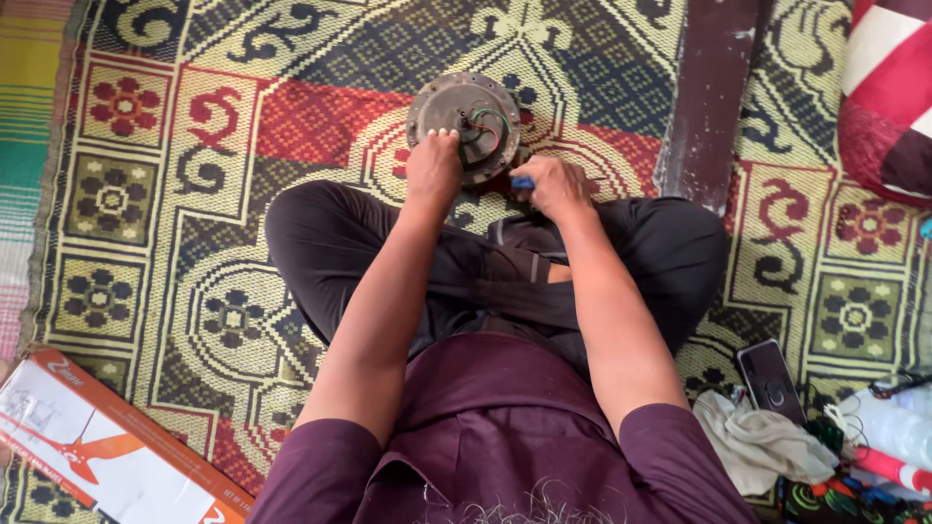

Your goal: The person sits cross-legged on a rug and uses a blue-handled screwdriver to manipulate wires and screws on a circular metal electrical component, likely a fan motor. They repeatedly tighten and loosen screws while adjusting the internal wiring.

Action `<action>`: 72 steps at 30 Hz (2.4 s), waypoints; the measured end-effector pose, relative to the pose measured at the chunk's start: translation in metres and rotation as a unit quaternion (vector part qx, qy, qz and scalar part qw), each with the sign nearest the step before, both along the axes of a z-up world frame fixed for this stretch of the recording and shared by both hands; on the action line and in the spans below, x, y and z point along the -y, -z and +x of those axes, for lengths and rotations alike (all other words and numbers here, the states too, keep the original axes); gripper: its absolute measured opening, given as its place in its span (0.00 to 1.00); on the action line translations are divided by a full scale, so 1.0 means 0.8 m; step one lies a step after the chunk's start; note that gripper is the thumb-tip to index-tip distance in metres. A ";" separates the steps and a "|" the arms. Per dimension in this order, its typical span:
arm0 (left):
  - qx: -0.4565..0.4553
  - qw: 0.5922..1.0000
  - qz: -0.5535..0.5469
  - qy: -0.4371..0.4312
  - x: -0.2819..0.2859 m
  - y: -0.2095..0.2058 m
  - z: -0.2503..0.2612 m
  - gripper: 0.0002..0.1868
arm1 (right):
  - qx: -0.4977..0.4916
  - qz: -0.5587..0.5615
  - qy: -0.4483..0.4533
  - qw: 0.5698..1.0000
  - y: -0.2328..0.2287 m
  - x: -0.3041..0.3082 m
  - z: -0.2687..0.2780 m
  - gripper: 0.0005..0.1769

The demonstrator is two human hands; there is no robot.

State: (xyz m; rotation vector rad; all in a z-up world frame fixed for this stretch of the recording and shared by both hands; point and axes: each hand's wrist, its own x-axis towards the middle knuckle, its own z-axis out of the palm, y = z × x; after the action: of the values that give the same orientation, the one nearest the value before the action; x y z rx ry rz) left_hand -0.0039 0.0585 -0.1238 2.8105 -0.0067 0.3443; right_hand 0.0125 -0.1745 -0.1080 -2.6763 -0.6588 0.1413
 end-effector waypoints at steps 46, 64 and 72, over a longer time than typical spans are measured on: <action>-0.118 0.992 0.027 0.023 0.012 -0.003 -0.005 0.53 | 0.071 0.189 0.105 0.974 -0.008 -0.024 0.051 0.09; -0.095 0.911 -0.255 -0.309 0.024 0.011 -0.001 0.63 | -0.009 0.109 0.043 0.993 0.027 -0.035 0.073 0.10; -0.133 0.946 -0.232 -0.182 -0.035 0.031 0.037 0.63 | 0.052 0.042 -0.011 0.998 0.044 -0.042 0.049 0.09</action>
State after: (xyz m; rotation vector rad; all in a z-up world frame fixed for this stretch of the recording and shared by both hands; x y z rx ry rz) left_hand 0.0257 0.0861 -0.1489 2.3508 0.5822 0.0310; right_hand 0.0518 -0.1407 -0.1431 -2.6102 -0.7099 -0.0209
